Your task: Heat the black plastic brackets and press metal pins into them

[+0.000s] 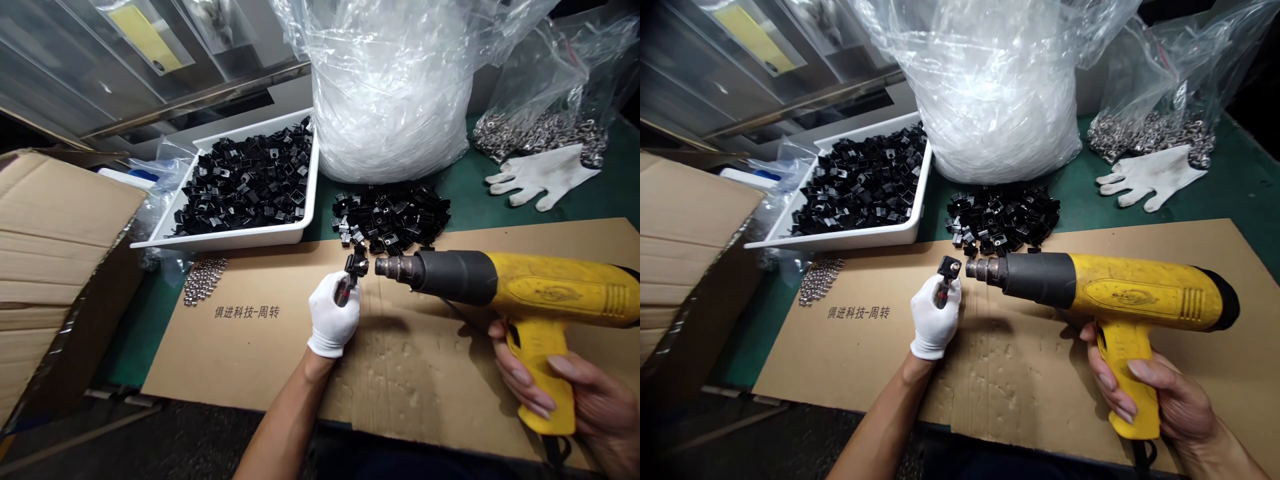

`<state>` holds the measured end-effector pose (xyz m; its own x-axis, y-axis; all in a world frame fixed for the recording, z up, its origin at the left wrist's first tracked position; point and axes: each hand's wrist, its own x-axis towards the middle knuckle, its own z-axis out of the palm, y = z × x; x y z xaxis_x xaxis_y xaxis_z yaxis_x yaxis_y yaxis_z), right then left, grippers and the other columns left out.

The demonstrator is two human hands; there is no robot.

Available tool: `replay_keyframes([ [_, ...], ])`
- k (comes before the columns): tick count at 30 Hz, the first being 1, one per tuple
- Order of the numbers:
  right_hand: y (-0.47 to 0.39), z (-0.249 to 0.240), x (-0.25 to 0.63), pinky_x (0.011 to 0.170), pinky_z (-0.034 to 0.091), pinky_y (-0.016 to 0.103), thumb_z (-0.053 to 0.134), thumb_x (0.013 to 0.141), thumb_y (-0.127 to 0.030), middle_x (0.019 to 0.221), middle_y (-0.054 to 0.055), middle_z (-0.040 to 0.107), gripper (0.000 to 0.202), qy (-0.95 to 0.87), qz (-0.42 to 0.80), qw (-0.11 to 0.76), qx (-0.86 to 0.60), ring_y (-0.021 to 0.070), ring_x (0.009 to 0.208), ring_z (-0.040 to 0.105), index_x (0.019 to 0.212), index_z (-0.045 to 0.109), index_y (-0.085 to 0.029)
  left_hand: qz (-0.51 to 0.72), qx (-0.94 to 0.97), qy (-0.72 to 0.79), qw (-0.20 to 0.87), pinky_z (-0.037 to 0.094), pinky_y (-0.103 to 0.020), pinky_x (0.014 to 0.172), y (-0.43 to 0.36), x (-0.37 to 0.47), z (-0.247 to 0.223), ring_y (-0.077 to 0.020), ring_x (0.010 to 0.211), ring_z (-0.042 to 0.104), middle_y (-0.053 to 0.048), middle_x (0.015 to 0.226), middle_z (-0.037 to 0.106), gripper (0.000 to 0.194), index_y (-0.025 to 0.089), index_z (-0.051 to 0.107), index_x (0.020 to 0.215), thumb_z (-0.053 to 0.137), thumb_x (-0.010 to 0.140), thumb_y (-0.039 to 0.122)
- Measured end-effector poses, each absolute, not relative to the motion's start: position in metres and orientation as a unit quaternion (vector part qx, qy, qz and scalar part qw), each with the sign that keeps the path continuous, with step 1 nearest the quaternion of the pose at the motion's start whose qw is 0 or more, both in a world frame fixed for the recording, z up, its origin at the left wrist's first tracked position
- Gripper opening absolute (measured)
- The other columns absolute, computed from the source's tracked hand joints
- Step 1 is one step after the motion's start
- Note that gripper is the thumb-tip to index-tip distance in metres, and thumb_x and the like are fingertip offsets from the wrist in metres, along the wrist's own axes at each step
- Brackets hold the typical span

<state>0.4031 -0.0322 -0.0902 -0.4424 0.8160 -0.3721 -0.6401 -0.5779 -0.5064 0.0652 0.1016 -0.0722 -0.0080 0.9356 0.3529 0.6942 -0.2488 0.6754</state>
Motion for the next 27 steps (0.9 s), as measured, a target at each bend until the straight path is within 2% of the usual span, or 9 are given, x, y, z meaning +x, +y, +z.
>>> replay_keyframes([
  [27,-0.0333,-0.0863,0.4016,0.048,0.041,0.029,0.062,0.089,-0.048,0.086,0.006,0.059,0.047,-0.137,0.830,0.448,-0.302,0.0123,0.053,0.046,0.132,0.060,-0.028,0.398,0.683,0.590,0.166,0.053,-0.027,0.074,0.1022,0.0659,-0.0730,-0.0169,0.074,0.066,-0.003,0.082,0.070,0.006,0.019,0.066,0.086,0.062,0.087,0.023],
])
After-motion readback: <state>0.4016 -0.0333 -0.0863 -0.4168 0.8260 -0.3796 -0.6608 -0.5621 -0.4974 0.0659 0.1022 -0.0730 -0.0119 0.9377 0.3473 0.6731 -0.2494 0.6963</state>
